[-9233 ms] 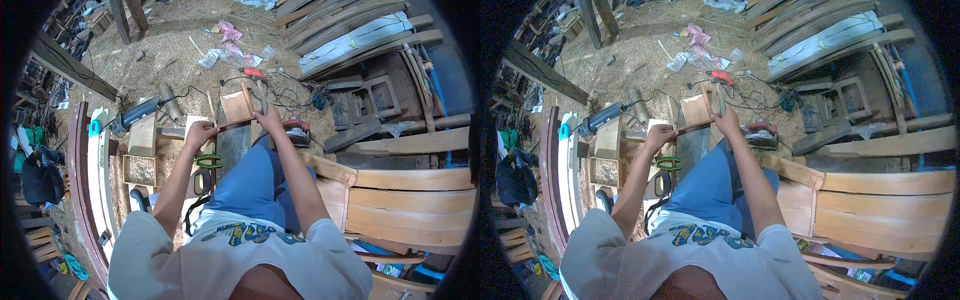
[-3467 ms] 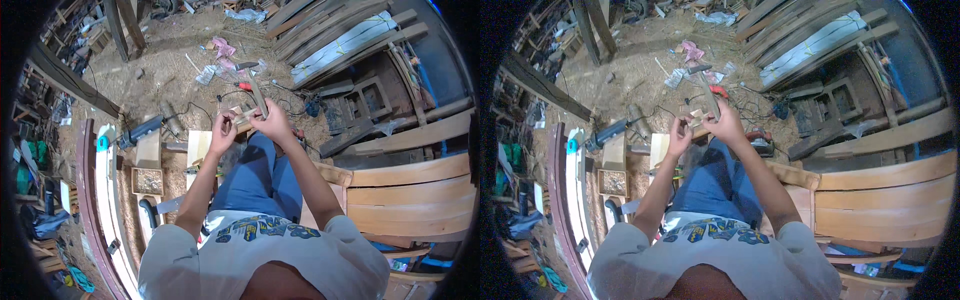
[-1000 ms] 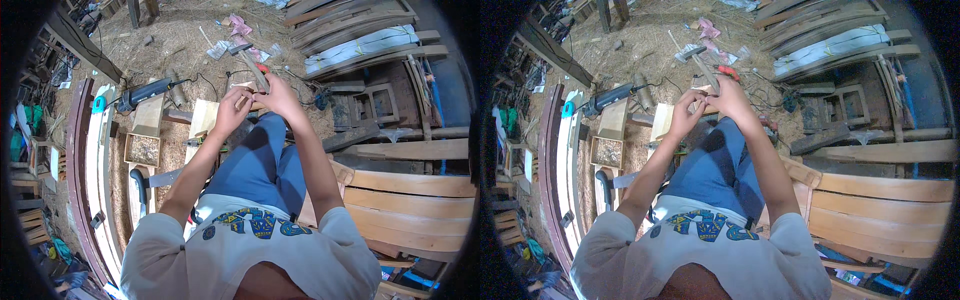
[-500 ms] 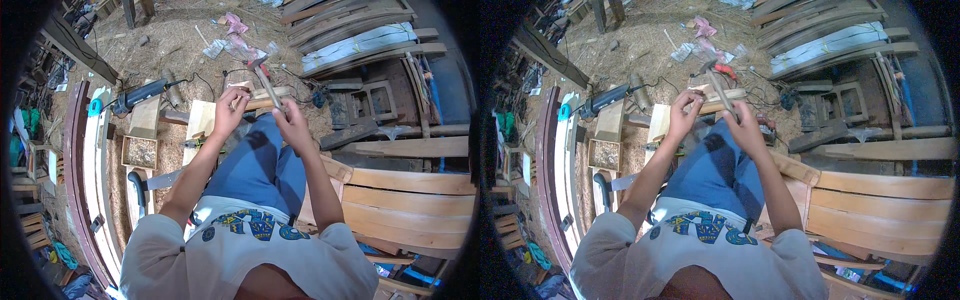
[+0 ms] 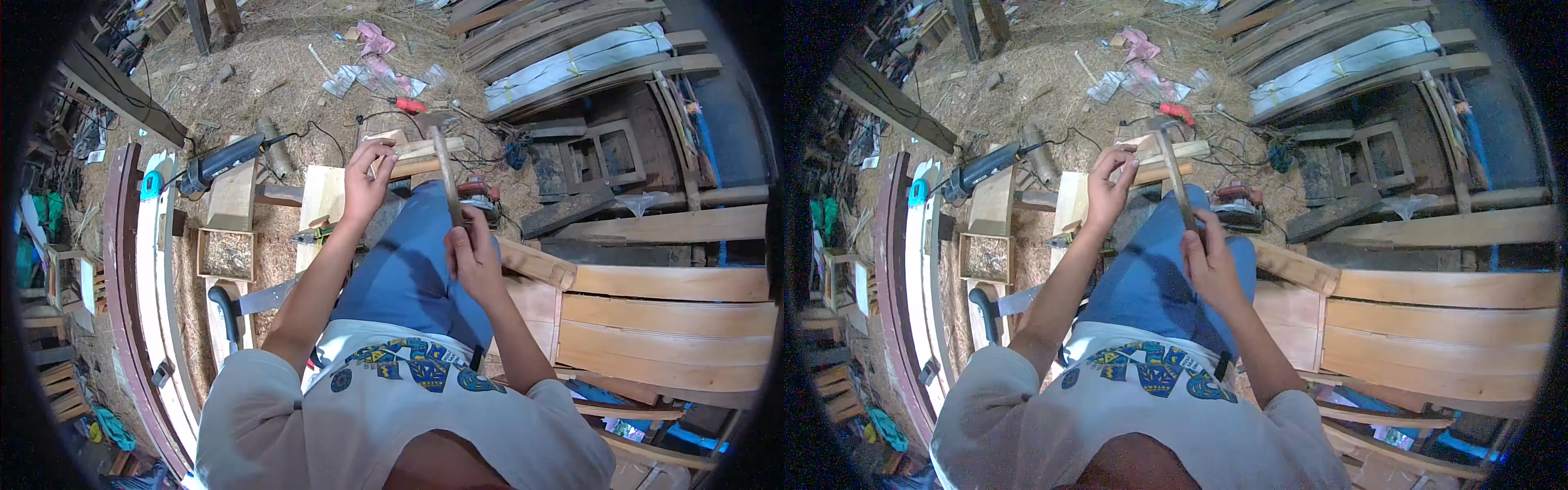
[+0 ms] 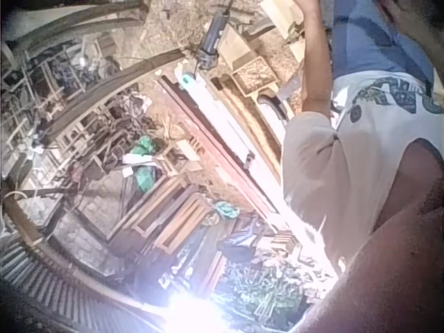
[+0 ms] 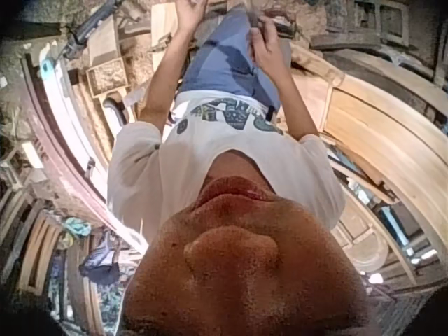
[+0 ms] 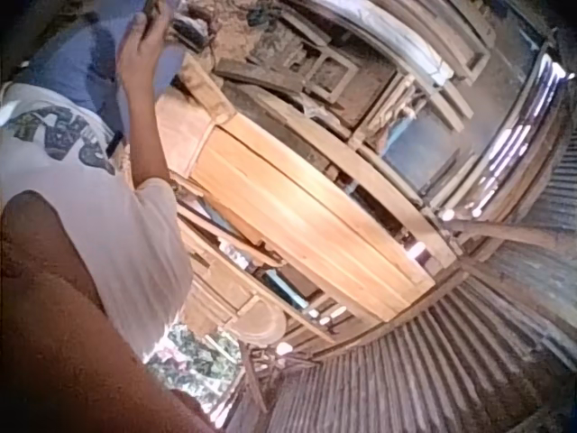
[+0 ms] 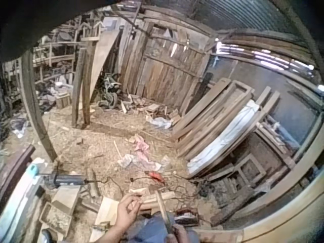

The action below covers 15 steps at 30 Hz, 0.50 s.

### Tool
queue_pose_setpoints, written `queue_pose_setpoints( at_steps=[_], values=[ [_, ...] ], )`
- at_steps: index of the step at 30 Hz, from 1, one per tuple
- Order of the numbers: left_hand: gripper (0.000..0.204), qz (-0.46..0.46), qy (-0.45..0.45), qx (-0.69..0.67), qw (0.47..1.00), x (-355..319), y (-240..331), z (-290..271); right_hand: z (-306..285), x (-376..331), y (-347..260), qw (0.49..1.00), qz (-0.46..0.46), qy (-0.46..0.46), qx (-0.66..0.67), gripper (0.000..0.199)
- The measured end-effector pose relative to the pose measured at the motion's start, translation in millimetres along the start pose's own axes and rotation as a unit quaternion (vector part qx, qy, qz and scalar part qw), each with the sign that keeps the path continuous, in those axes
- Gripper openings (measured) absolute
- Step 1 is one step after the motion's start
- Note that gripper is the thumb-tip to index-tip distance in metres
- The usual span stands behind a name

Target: The person aligns the wood components of a frame, picks up a hammer and nails, and hammers nails into the wood to join the pieces together.

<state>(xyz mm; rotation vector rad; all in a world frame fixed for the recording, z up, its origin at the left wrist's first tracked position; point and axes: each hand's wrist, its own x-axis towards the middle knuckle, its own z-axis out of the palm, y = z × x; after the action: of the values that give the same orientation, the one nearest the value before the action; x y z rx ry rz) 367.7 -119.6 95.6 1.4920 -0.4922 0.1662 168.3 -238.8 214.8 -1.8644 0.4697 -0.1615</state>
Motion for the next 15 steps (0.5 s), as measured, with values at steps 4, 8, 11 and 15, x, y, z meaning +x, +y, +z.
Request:
queue_pose_setpoints(
  at_steps=[4, 8, 11, 15],
  values=[
    [0.006, -0.024, 0.020, -0.054, 0.998, -4.1, -2.7, 3.3, 0.8, -3.8, 13.3, 0.991, 0.115, -0.055, 0.030, 0.029],
    [0.006, -0.016, 0.021, -0.051, 0.998, -1.3, -0.3, 3.7, -1.4, -10.0, 16.0, 0.997, 0.054, -0.048, -0.038, 0.035],
    [0.006, -0.024, 0.006, -0.038, 0.999, 1.7, 6.9, 1.7, -1.5, -10.7, 25.0, 0.996, 0.051, -0.040, -0.054, 0.038],
    [0.006, -0.015, 0.000, -0.041, 0.999, 2.2, 2.3, -0.9, -0.1, -9.3, 22.6, 0.993, 0.058, -0.037, -0.099, 0.039]
  ],
)
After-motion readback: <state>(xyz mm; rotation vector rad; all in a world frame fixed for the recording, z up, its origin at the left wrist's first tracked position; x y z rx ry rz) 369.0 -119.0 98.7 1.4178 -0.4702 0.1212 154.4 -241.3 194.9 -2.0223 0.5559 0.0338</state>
